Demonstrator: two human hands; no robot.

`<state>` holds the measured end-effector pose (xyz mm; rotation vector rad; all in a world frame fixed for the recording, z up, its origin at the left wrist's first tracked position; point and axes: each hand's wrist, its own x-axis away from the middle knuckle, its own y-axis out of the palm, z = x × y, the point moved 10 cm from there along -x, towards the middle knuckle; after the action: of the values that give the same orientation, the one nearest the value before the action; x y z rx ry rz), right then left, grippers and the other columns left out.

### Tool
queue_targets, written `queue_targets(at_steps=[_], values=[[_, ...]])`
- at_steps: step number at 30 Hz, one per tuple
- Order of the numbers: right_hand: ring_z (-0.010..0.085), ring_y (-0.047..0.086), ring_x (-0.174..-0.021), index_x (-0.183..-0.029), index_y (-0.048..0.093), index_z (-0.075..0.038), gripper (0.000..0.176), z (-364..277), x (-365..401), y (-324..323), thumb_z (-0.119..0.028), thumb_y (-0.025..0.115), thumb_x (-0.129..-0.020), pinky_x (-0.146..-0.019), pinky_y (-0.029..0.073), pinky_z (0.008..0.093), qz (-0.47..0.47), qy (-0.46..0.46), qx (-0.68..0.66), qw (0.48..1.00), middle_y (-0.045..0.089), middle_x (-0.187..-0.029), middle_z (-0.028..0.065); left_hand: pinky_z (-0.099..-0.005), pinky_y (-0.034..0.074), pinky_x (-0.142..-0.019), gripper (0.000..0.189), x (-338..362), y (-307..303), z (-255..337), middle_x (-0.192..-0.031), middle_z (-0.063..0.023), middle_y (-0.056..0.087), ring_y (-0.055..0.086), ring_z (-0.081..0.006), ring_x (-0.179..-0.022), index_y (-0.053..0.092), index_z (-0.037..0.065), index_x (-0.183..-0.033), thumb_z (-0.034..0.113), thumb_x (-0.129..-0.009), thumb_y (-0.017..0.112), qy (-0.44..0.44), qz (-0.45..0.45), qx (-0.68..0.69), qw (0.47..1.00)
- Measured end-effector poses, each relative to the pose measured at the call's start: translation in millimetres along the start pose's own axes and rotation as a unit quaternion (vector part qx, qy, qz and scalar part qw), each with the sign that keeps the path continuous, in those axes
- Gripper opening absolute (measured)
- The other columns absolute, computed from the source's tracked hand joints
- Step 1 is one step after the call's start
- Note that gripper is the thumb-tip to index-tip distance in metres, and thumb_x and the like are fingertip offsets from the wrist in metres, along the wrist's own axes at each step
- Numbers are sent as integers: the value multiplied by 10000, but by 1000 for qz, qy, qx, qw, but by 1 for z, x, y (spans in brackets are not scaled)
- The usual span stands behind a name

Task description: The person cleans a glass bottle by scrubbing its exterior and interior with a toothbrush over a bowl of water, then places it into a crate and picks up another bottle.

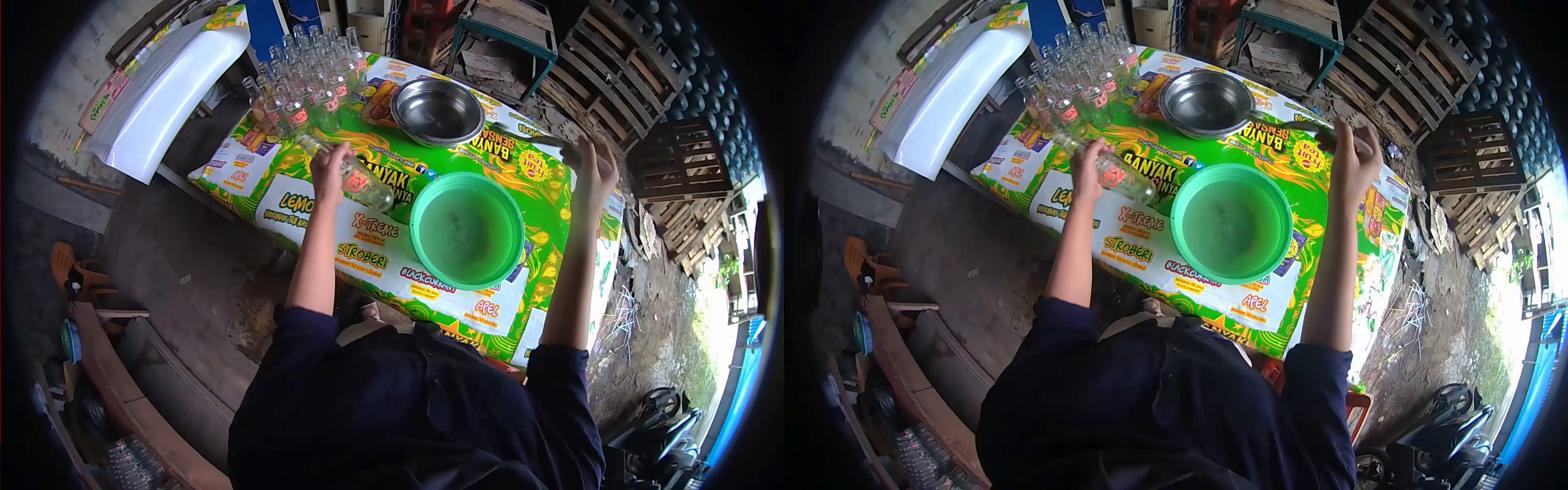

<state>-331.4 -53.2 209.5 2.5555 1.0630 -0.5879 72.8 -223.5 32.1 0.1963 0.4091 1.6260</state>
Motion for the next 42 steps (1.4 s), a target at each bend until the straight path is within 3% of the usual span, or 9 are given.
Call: queue_targets(at_steps=[7, 18, 22, 24, 27, 31, 35, 39, 42], values=[[190, 611, -659, -718, 461, -23, 158, 52, 94, -26, -85, 563, -821, -580, 527, 293, 16, 132, -30, 991, 571, -768, 90, -283, 474, -661, 91, 19, -70, 134, -704, -35, 569, 567, -133, -668, 520, 25, -747, 75, -802, 573, 189, 95, -33, 977], [167, 570, -741, -752, 397, -43, 162, 51, 112, 3, -66, 536, -831, -639, 527, 321, -4, 149, -79, 986, 505, -749, 71, -261, 447, -632, 81, 44, -97, 98, -710, -33, 599, 568, -114, -653, 577, 27, -723, 85, -776, 596, 17, 72, 129, 989], [172, 572, -746, -752, 395, -45, 160, 52, 117, 8, -62, 532, -833, -632, 527, 321, -10, 161, -88, 983, 499, -753, 70, -296, 479, -676, 52, 37, -126, 131, -696, -38, 573, 587, -156, -667, 547, 33, -758, 67, -783, 578, 172, 138, -139, 965], [176, 574, -756, -754, 395, -45, 159, 46, 116, 13, -62, 530, -835, -634, 528, 324, -9, 149, -94, 984, 497, -760, 71, -262, 452, -645, 77, 32, -135, 109, -692, -40, 590, 576, -122, -671, 562, 17, -717, 59, -776, 586, 41, 126, 145, 981], [176, 577, -775, -757, 396, -44, 158, 52, 113, 17, -66, 528, -841, -647, 533, 333, -17, 162, -94, 982, 488, -769, 67, -261, 453, -650, 77, 39, -96, 140, -692, -43, 589, 580, -129, -686, 547, 17, -713, 51, -776, 575, 173, -3, -281, 944], [176, 580, -785, -764, 406, -42, 151, 48, 115, 20, -71, 532, -842, -647, 533, 333, -28, 151, -95, 984, 497, -769, 68, -237, 431, -643, 94, 26, -147, 129, -686, -33, 596, 566, -97, -663, 555, 17, -695, 50, -771, 601, 91, 129, 99, 983], [175, 578, -785, -763, 405, -44, 153, 50, 120, 22, -74, 531, -845, -637, 533, 332, -31, 170, -84, 981, 499, -769, 69, -239, 427, -627, 106, 47, -108, 169, -668, -26, 592, 563, -84, -666, 560, 14, -696, 54, -792, 580, 235, 90, -334, 908], [175, 575, -785, -762, 399, -47, 161, 49, 119, 29, -78, 531, -848, -628, 533, 332, -46, 159, -89, 982, 501, -768, 69, -316, 501, -645, 99, 34, -177, 138, -709, -56, 586, 602, -177, -666, 539, 12, -719, 66, -772, 603, 106, 184, 132, 968], [175, 577, -769, -758, 390, -50, 173, 51, 122, 37, -79, 535, -848, -626, 531, 331, -47, 180, -84, 979, 510, -771, 74, -252, 440, -625, 95, 55, -149, 173, -700, -28, 586, 559, -109, -655, 565, 22, -731, 90, -786, 603, 273, 185, -300, 895]])
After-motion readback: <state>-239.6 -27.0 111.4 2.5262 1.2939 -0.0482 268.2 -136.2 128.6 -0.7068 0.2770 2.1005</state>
